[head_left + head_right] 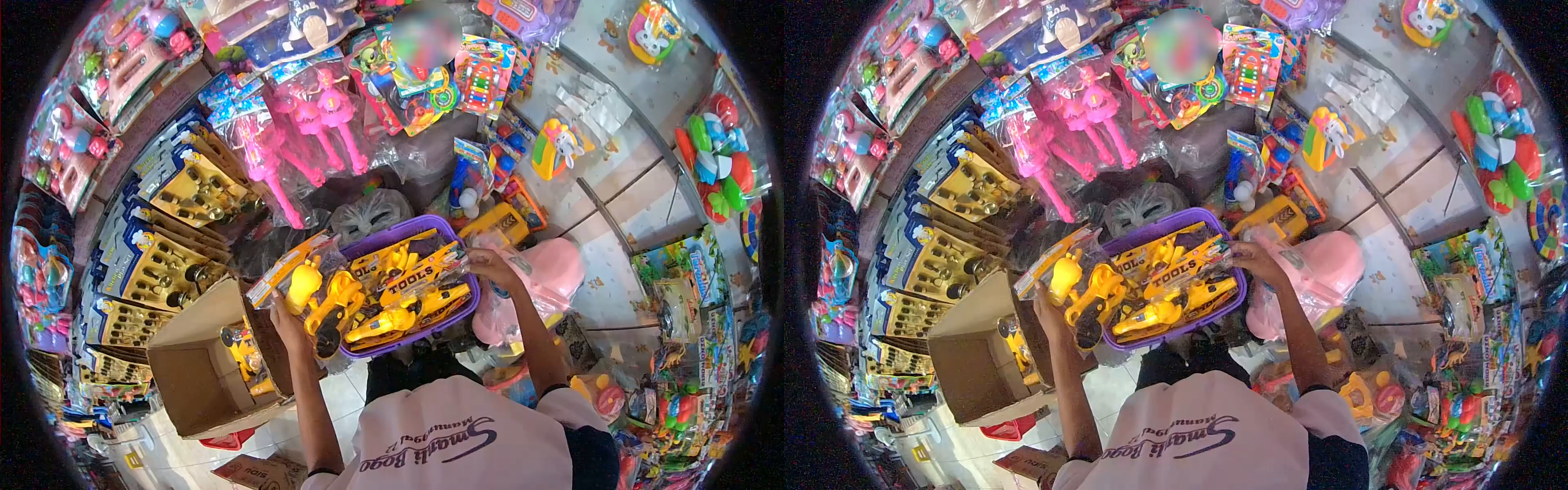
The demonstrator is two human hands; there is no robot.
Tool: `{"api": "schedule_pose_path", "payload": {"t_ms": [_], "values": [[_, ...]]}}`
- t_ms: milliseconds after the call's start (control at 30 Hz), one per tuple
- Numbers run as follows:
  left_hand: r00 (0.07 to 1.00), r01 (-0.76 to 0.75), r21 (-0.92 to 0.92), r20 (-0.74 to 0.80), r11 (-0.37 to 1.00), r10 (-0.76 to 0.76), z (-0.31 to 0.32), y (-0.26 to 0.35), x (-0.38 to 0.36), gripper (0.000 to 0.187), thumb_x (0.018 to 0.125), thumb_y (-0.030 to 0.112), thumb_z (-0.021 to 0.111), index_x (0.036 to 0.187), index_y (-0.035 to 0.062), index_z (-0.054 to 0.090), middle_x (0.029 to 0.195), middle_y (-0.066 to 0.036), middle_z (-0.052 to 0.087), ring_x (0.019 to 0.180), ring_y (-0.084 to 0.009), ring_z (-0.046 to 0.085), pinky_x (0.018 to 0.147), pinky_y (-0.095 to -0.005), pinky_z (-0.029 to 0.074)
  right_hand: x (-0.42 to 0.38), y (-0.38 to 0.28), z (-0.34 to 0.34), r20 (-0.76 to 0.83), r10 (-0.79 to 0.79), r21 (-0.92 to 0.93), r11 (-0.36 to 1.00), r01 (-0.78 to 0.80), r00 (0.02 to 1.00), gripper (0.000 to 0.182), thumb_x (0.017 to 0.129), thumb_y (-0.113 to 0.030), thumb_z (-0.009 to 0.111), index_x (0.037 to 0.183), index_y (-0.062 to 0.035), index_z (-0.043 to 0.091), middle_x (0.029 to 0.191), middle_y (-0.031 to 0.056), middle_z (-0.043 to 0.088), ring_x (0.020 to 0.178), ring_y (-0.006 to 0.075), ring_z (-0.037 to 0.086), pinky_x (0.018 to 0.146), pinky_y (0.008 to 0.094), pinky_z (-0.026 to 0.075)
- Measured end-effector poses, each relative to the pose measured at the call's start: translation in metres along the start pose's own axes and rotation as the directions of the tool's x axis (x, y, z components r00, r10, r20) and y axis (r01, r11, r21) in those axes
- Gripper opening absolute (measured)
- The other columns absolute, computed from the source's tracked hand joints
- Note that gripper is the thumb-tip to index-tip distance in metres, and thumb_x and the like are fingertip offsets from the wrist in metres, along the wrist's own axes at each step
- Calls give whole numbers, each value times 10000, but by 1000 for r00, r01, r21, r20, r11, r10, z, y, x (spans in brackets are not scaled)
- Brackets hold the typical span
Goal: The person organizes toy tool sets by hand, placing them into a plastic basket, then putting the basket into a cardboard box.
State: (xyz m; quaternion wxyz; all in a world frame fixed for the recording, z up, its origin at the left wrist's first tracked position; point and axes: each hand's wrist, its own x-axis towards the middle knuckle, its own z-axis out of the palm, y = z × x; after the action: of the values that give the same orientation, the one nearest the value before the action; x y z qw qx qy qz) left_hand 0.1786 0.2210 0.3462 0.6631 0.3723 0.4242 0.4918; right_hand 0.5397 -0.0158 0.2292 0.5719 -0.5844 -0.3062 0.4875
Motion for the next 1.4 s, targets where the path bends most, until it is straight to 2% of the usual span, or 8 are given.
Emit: {"api": "schedule_pose_path", "payload": {"t_ms": [333, 533, 767, 867, 1067, 1167, 1267, 1400], "values": [[998, -9, -35, 68, 999, 11, -7, -8, 1, 418, 958, 335, 469, 1153, -34, 463, 1033, -135, 595, 889, -209, 632, 724, -338, 551, -1, 1, 24, -191, 34, -57, 997, -45, 981, 246, 819, -122, 679, 1009, -27, 553, 806, 7, 589, 817, 98, 569, 741, 247, 454], [999, -8, -46, 54, 999, 11, -5, -12, -3, 385, 967, 303, 459, 1157, -31, 471, 1040, -130, 599, 902, -203, 626, 741, -336, 539, -8, 17, 12, -10, 22, -35, 999, -22, 1000, 257, 803, -78, 674, 1023, -36, 548, 831, 14, 582, 860, 120, 570, 748, 258, 463], [999, -15, 19, 37, 1000, 14, -5, -14, -3, 429, 948, 367, 486, 1134, -20, 489, 983, -107, 604, 812, -173, 625, 645, -292, 510, -41, 47, -8, 61, -231, -510, 829, 229, 971, 293, 638, -33, 679, 910, -71, 578, 919, 37, 560, 876, 176, 558, 760, 306, 445], [998, -21, 51, 64, 998, 18, -7, -16, -4, 428, 948, 372, 484, 1123, -18, 493, 971, -106, 606, 807, -170, 626, 642, -289, 512, -52, 36, -2, 135, -407, -764, 538, 356, 904, 312, 646, -53, 681, 944, -95, 597, 1023, 78, 565, 978, 249, 547, 825, 364, 438], [999, -1, 26, 47, 1000, 0, -3, -18, -8, 407, 949, 358, 485, 1102, -19, 502, 982, -114, 605, 842, -188, 629, 693, -314, 535, -67, 23, -11, 163, -170, -939, 274, 206, 972, 437, 674, -97, 686, 1102, -141, 610, 1178, 118, 524, 1134, 297, 467, 950, 413, 382], [999, 2, 4, 38, 1000, -3, -2, -22, -8, 404, 947, 349, 491, 1098, -25, 500, 1006, -123, 597, 867, -197, 627, 719, -328, 543, -56, -5, -3, 83, 166, -936, 352, 19, 983, 468, 687, -104, 681, 1145, -151, 599, 1207, 117, 517, 1163, 309, 449, 978, 401, 369], [1000, -5, 8, 21, 1000, 5, -2, -18, -9, 411, 946, 348, 493, 1105, -31, 492, 1028, -129, 589, 879, -200, 625, 726, -334, 545, -26, -8, -2, 212, 64, -925, 335, 179, 975, 471, 732, -141, 666, 1191, -149, 559, 1225, 117, 513, 1152, 326, 464, 971, 392, 384], [999, -14, -11, 42, 1000, 14, -4, -21, -10, 430, 946, 354, 491, 1127, -35, 475, 1045, -134, 582, 890, -198, 621, 725, -336, 547, 16, -2, 50, 8, -378, -888, 423, 181, 926, 551, 756, -212, 669, 1260, -108, 470, 1208, 156, 521, 1103, 346, 503, 929, 402, 406]]}}
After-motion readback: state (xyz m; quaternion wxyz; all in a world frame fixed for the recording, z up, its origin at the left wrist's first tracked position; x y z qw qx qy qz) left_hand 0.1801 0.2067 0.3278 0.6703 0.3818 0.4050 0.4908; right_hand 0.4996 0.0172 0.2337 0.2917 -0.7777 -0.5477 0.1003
